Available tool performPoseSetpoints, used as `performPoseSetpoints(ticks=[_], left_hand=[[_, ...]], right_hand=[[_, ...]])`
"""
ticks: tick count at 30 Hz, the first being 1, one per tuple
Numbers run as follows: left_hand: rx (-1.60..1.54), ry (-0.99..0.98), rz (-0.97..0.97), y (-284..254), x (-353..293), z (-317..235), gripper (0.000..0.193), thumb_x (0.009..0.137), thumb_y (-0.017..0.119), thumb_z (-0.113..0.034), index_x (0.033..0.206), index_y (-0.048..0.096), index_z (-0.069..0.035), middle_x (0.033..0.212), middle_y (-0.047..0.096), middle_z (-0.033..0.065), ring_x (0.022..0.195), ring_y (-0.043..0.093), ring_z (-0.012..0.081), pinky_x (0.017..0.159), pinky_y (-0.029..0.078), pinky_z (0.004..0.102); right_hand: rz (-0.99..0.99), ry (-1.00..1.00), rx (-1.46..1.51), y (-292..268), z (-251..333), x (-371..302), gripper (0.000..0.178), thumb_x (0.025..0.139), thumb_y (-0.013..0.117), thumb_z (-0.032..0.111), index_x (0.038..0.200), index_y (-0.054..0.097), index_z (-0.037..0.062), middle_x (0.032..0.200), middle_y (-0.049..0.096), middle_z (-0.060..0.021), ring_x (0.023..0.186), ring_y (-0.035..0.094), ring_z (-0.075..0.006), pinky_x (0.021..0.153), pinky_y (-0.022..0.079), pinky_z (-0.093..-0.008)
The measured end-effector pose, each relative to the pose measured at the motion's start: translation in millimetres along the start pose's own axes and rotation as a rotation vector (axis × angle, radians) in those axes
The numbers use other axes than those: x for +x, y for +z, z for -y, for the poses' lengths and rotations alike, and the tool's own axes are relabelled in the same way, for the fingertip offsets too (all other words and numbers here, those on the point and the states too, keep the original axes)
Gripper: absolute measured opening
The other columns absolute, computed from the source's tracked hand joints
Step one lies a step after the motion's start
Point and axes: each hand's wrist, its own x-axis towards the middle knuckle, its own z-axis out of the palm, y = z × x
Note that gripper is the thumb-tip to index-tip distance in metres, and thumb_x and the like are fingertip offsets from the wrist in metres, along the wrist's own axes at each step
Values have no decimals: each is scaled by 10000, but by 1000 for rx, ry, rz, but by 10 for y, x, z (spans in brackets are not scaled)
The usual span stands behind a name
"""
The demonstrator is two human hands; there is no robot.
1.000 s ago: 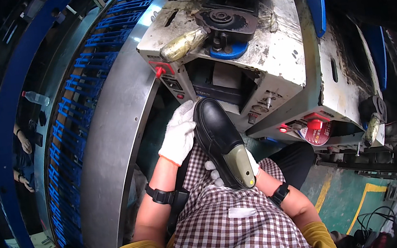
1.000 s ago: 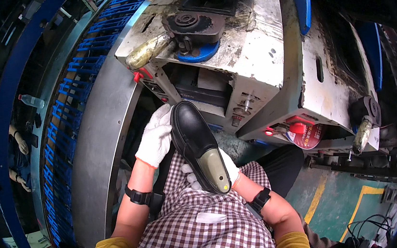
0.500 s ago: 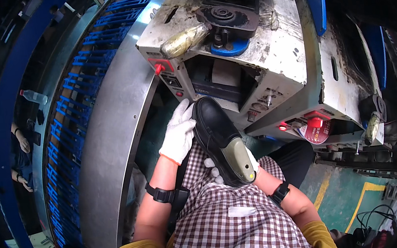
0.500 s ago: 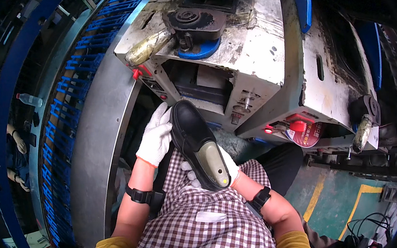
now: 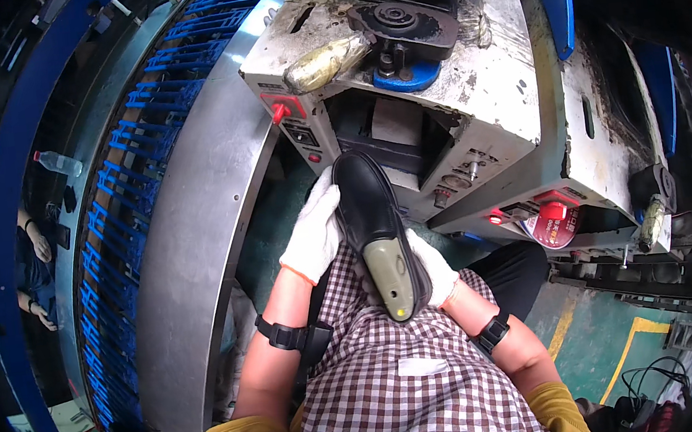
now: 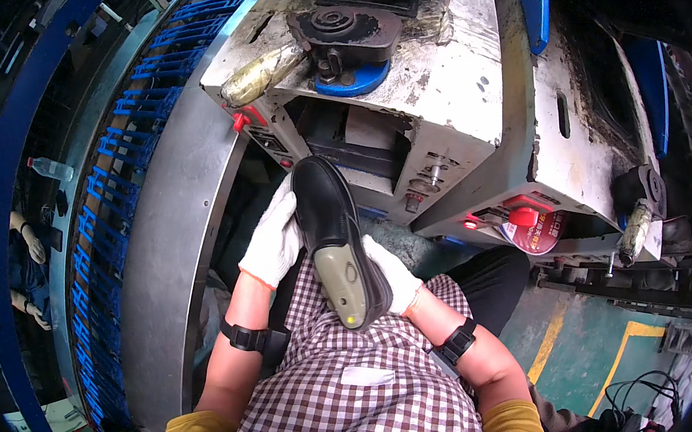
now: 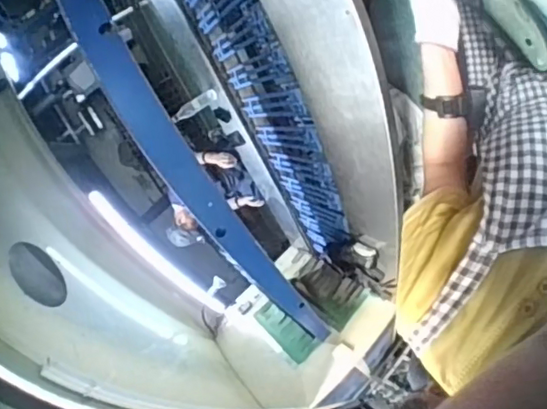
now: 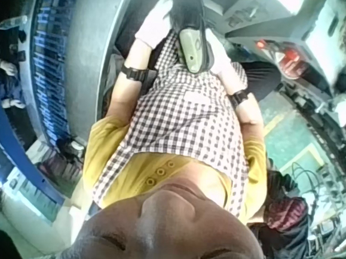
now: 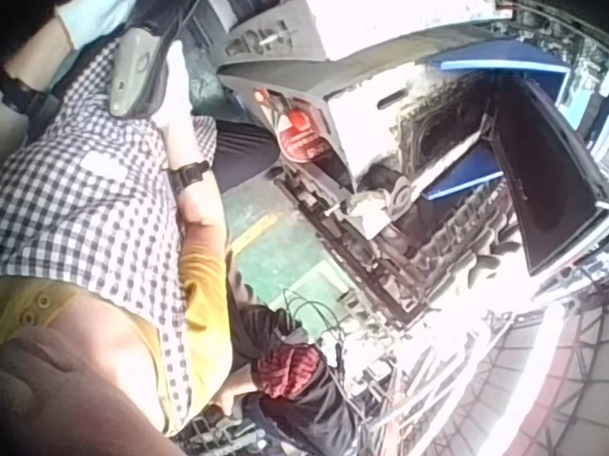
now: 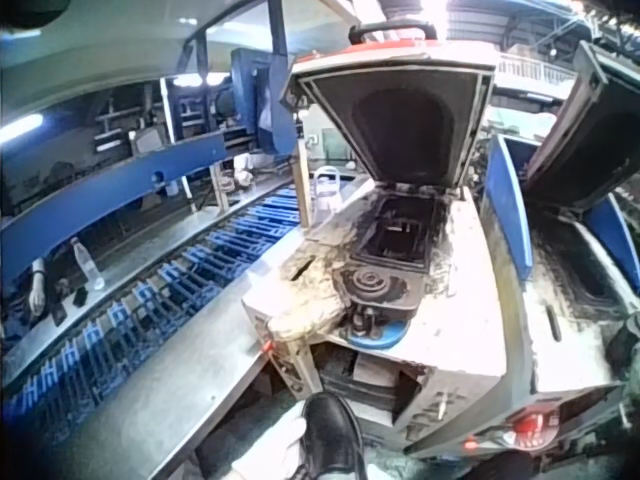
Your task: Operate an industrial heat-press machine to bond soles to shoe uppers and inspect the finished product.
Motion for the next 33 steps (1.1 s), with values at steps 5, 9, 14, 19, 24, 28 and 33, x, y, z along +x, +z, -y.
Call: performPoseSetpoints(ticks=[5,9,14,19,24,28,33], left_hand=[[114,-9,-159,311,-158,-12,626,1123,525,-344,1644,329,-57,1622,461,100,1468,476,229,1230,403,399],[-13,-218,-200,188,-271,-66,671,1094,539,-510,1580,455,-56,1522,574,131,1338,605,249,1132,514,403],[-41,-203,-217,203,-343,-52,653,1091,536,-526,1543,505,-56,1471,614,140,1282,644,257,1099,542,406],[-67,-192,-275,290,-310,-50,622,1086,532,-542,1517,547,-93,1432,642,128,1243,664,263,1089,550,416],[-286,-226,-202,36,-184,-5,661,1070,508,-608,1503,569,-111,1426,650,106,1215,676,271,1061,569,429],[-274,-198,-226,-58,-167,-32,692,1070,475,-634,1514,556,-110,1435,642,133,1217,679,290,1044,581,458],[-187,-139,-302,-14,-146,-84,643,1083,503,-560,1525,529,-93,1453,626,168,1247,664,324,1084,559,483]], right_hand=[[-53,-126,-183,126,51,12,607,1123,455,507,1563,479,91,1500,600,-173,1314,638,-320,1124,522,-502],[-242,-443,-940,443,-60,122,597,1144,435,443,1630,382,99,1604,490,-112,1414,547,-240,1194,463,-400],[-264,-399,-954,472,-107,93,619,1168,400,364,1679,265,41,1696,362,-89,1533,360,-177,1274,278,-319],[-257,-414,-977,437,-126,76,620,1165,407,391,1673,290,55,1675,397,-86,1515,387,-173,1260,316,-324],[-307,-206,-648,625,-200,30,649,1150,416,452,1669,306,77,1662,415,-82,1490,439,-182,1230,384,-342],[-139,-164,-562,710,-190,-59,651,1143,437,451,1666,310,85,1655,432,-90,1483,466,-213,1228,402,-367],[-118,-270,-652,514,-213,-35,639,1135,482,405,1660,311,82,1639,452,-116,1456,507,-242,1225,419,-396]])
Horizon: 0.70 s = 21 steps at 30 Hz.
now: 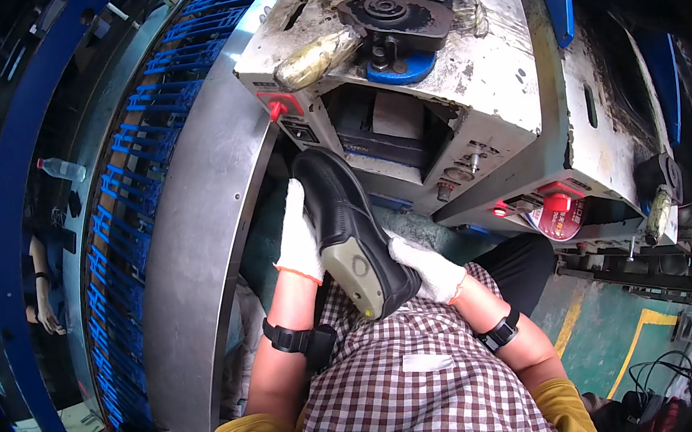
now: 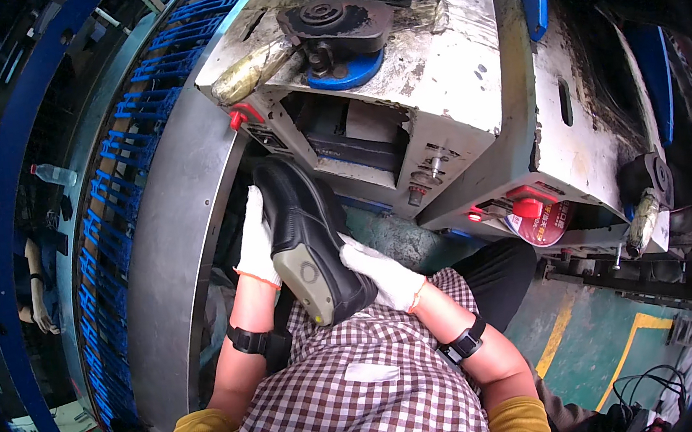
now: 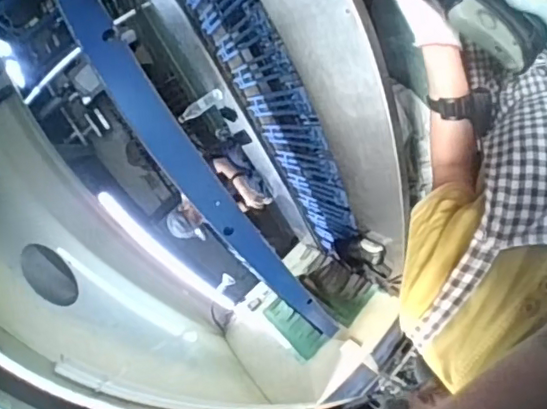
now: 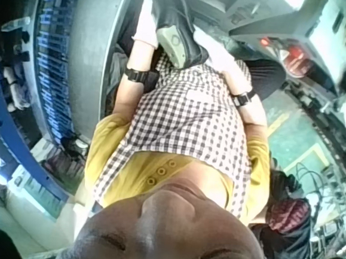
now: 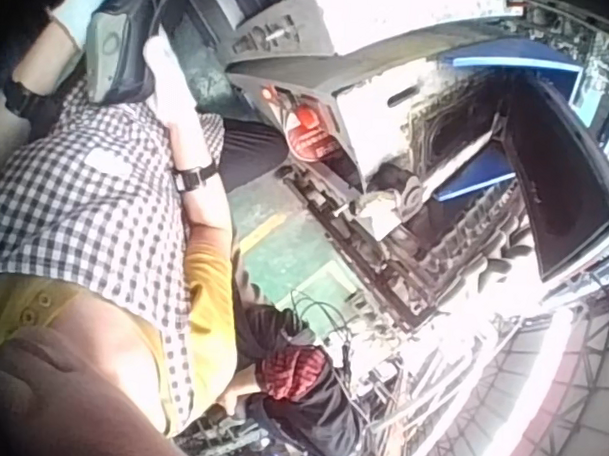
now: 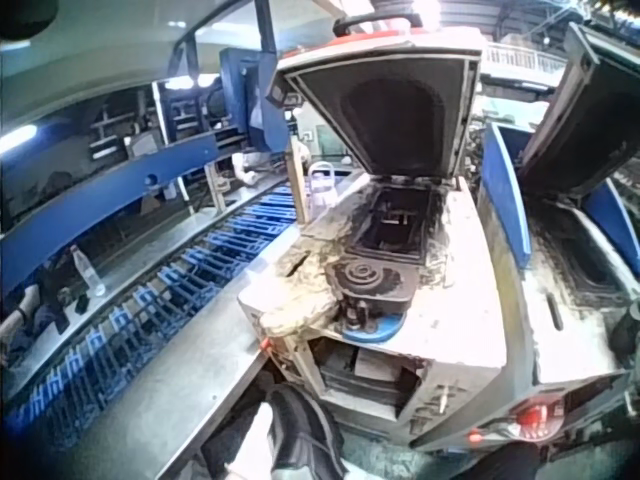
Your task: Operate an industrial heat-press machine to bond soles to shoe uppers and inspect the finished product.
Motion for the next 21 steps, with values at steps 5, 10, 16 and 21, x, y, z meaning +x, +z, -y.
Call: performPoseSetpoints(ticks=[5,10,16,21], left_hand=[[-106,72,16,13,15,60,502,1113,508,-380,1485,553,-45,1439,639,176,1280,644,329,1152,508,477],[-156,39,102,-128,92,176,384,1136,470,-231,1409,598,6,1400,670,173,1269,658,303,1144,516,459],[-46,128,198,-30,62,210,367,1128,482,-148,1442,572,19,1426,651,167,1302,640,280,1165,502,410],[25,160,218,-108,71,233,426,1117,501,-133,1517,503,15,1499,595,168,1366,593,274,1201,464,402]], right_hand=[[90,178,344,-298,-156,36,757,1114,343,584,1651,304,52,1606,435,-280,1402,503,-526,1165,433,-648],[322,251,756,-463,-154,53,817,1094,326,630,1660,274,43,1634,373,-312,1448,452,-526,1195,371,-680],[257,247,724,-494,-169,36,779,1107,339,611,1624,339,28,1552,469,-330,1368,537,-522,1123,452,-682],[257,215,745,-374,-164,39,763,1101,375,608,1594,379,25,1487,524,-333,1303,587,-509,1077,494,-676]])
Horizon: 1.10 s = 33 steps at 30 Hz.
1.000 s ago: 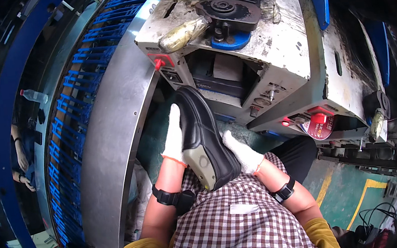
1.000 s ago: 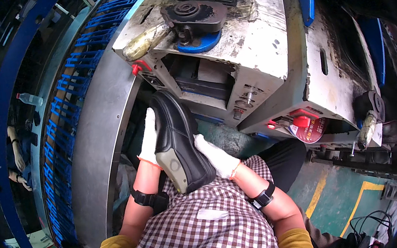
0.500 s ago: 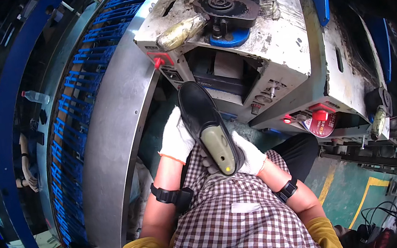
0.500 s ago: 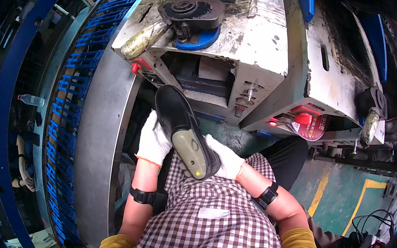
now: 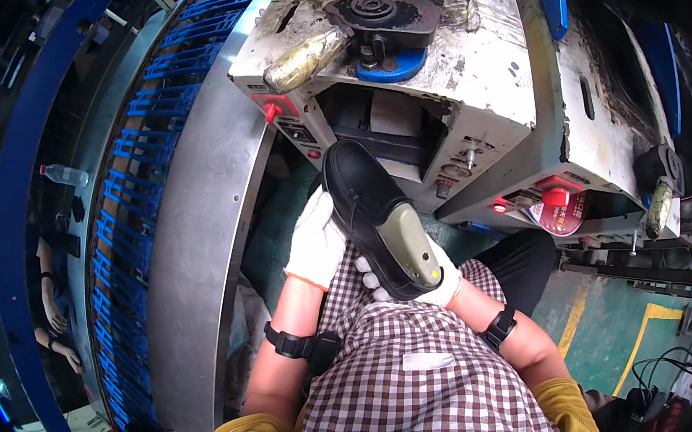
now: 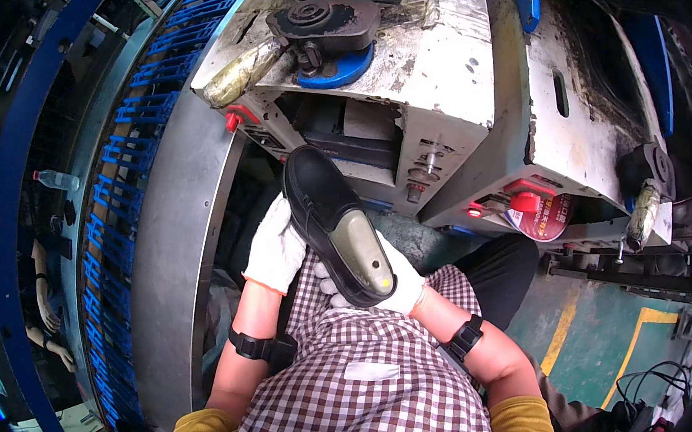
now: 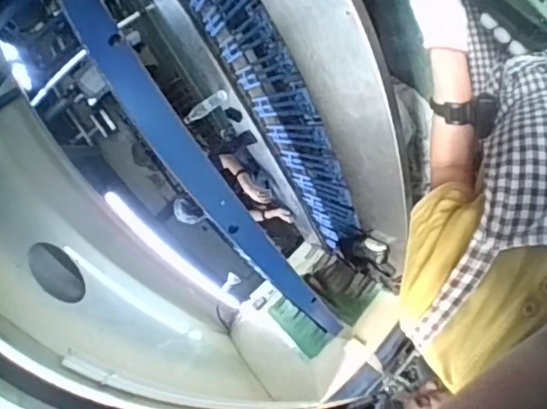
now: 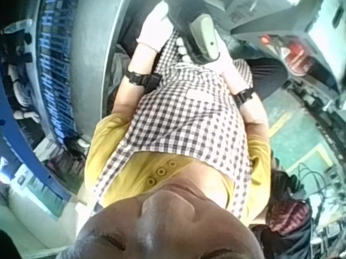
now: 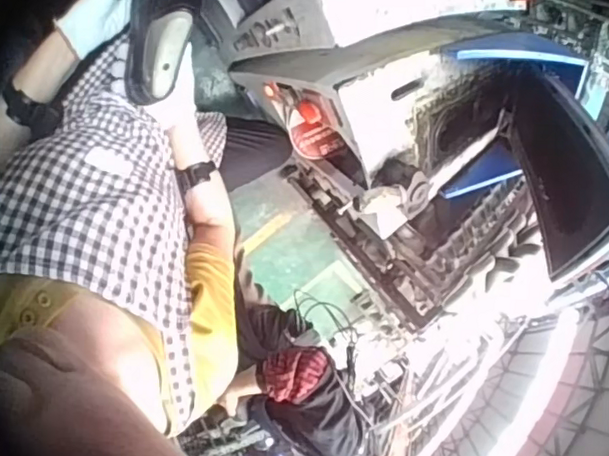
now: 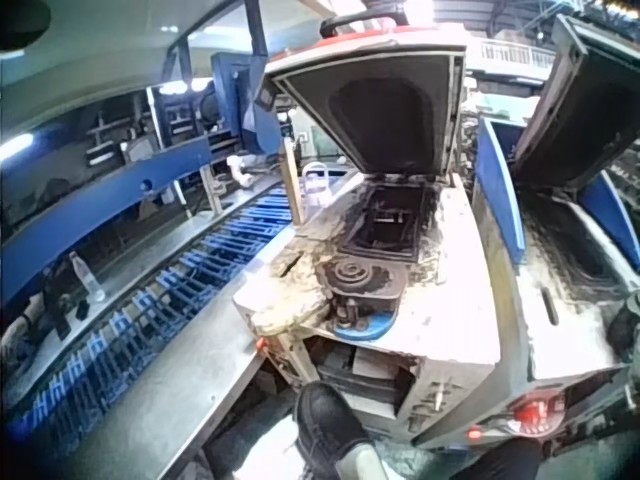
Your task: Operate an industrial heat-press machine to bond soles to shoe uppers and inspect the finished product.
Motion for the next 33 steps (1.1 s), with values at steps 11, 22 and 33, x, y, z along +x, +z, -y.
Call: performPoseSetpoints(ticks=[11,22,33], left_hand=[[120,-48,19,117,-64,29,505,1086,419,-25,1588,381,7,1547,529,175,1411,549,304,1220,443,432],[128,2,31,198,-101,28,569,1053,429,31,1614,338,15,1608,453,197,1455,497,328,1233,413,443],[204,55,36,381,-218,32,725,959,477,92,1647,281,-23,1621,438,169,1471,476,309,1238,395,426]], right_hand=[[158,-31,169,58,-24,-10,760,1065,563,475,1657,299,79,1535,412,-292,1305,526,-432,1054,511,-591],[164,-72,79,84,-46,-37,734,1069,551,488,1638,339,75,1505,464,-296,1224,588,-415,949,540,-524],[142,-55,81,142,-56,0,719,1080,499,509,1625,354,63,1487,495,-301,1207,604,-429,955,545,-553]])
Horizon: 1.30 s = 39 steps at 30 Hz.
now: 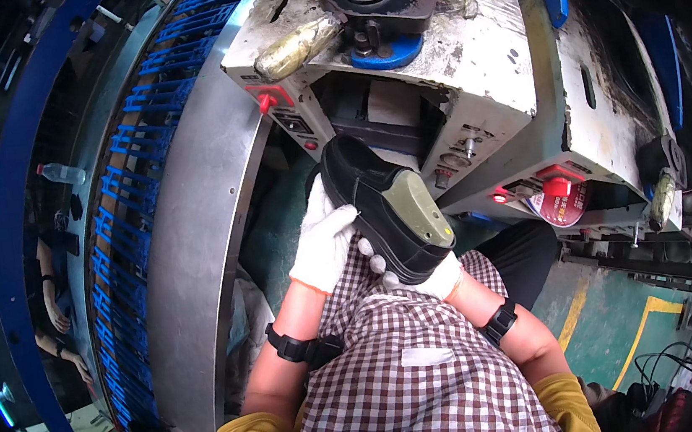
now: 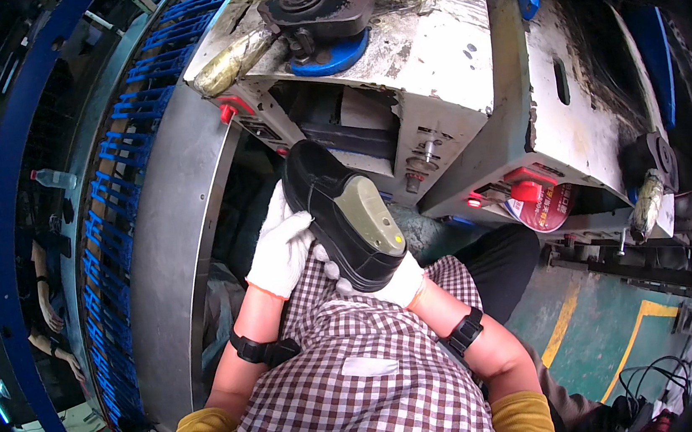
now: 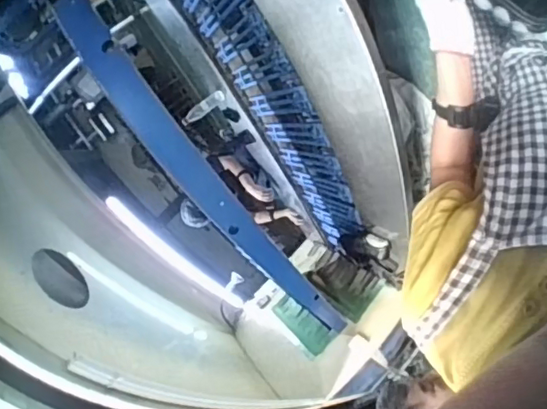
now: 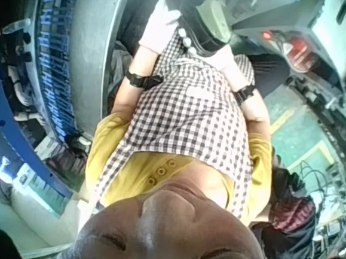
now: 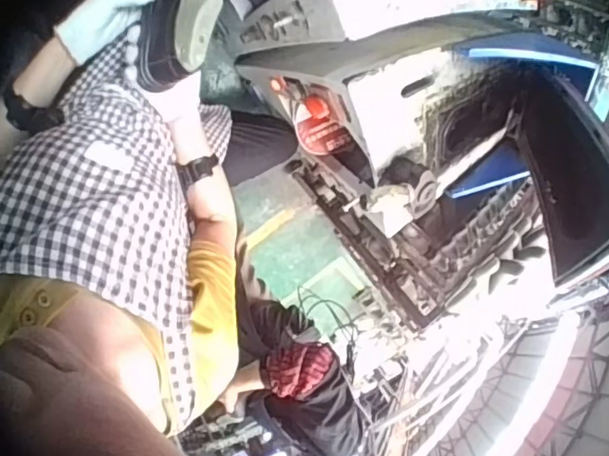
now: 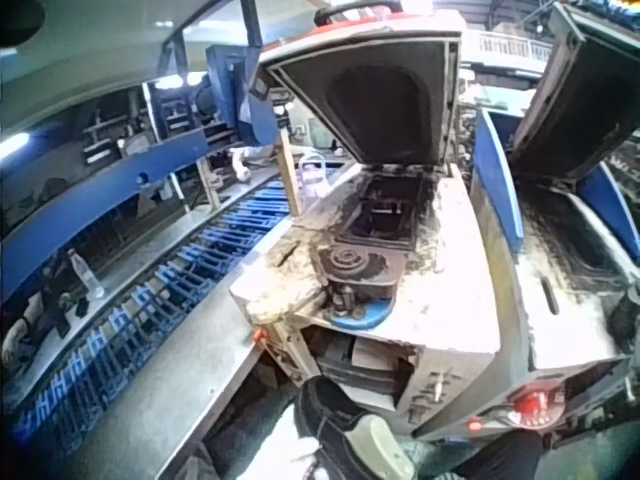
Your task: Operate an industrial heat-press machine to bond soles to shoe uppers and inspect the finished product.
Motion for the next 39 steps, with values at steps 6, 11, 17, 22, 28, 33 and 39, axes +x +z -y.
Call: performPoseSetpoints(ticks=[6,11,17,22,28,33,39], left_hand=[[-64,-47,33,-175,32,44,744,944,462,102,1648,277,-54,1600,458,170,1460,487,311,1227,413,434],[-117,-127,27,-344,46,42,710,933,486,69,1614,327,-54,1502,536,148,1286,608,263,1002,571,356],[-124,-153,-134,-237,55,8,658,956,488,5,1593,338,-67,1377,613,133,954,700,207,648,587,282],[-99,-209,-77,-596,43,113,624,962,465,-11,1576,363,-58,1374,617,145,1038,694,218,758,604,298],[-140,-200,-81,-434,37,77,619,954,442,1,1569,385,-42,1418,604,166,1249,644,265,1065,544,362],[-152,-208,-101,-431,34,92,616,922,418,19,1537,443,28,1503,567,200,1393,563,320,1226,427,427],[-111,-178,-123,-441,29,134,685,870,430,15,1554,432,31,1519,556,207,1402,551,331,1242,404,434]], right_hand=[[-55,-39,-61,38,17,90,678,1106,400,505,1611,374,53,1463,528,-314,1205,609,-450,981,549,-600],[-110,37,111,129,7,191,699,1101,376,578,1605,409,95,1520,529,-253,1251,601,-460,1077,475,-658],[-213,-56,-28,125,-23,242,753,1102,355,582,1634,334,50,1530,486,-306,1268,570,-482,1060,510,-642],[-205,-68,17,69,-53,278,791,1091,303,653,1644,332,87,1583,453,-282,1346,537,-499,1097,468,-683],[-241,-98,34,102,-69,267,745,1104,273,644,1639,349,131,1636,436,-203,1417,508,-459,1122,412,-737],[-293,-121,3,148,-113,258,693,1119,298,607,1621,377,136,1622,464,-183,1416,530,-404,1137,390,-748],[-338,-161,-210,96,-135,270,716,1108,306,631,1613,391,130,1579,516,-188,1374,580,-398,1132,406,-738]])
